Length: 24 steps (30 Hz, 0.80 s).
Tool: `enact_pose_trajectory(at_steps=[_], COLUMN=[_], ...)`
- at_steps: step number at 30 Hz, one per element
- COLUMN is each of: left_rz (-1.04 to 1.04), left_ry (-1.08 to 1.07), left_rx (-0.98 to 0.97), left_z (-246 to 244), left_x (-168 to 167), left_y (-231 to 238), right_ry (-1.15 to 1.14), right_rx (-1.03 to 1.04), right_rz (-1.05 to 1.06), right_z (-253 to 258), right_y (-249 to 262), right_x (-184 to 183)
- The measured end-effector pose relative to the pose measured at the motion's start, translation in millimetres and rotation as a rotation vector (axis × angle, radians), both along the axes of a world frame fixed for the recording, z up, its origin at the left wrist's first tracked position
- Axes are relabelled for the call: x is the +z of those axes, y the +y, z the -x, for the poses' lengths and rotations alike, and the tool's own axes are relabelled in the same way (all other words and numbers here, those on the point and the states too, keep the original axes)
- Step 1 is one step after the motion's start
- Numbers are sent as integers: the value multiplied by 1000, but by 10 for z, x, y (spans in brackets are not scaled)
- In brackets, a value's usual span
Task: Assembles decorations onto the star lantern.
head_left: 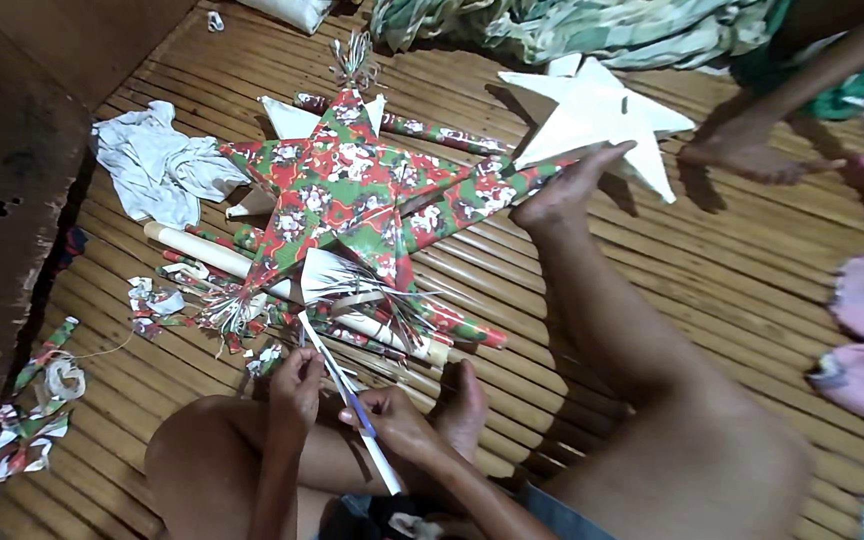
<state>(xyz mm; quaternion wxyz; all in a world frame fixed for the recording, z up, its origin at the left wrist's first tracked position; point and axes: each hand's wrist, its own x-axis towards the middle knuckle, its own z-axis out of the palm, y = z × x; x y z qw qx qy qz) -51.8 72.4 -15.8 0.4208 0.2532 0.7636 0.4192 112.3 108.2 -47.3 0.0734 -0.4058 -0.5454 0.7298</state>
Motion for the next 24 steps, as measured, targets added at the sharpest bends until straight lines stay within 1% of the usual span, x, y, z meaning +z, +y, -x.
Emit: enact_pose_trajectory(at_steps=[5,9,15,24], left_rz=[3,6,0,-30], left_ry=[-9,-19,-41,-43], left_rx=[1,-1,-48,-36], left_z=[6,11,4,14], left_x=[-6,-11,26,-12], left_y=[3,2,-10,-17], right_ry=[1,-20,7,0], right_rx=[-15,19,3,-14], right_rz=[3,-20,19,61], right_z=[13,-6,47,95], right_y=[-12,19,91,95], right_x=[2,-15,26,47])
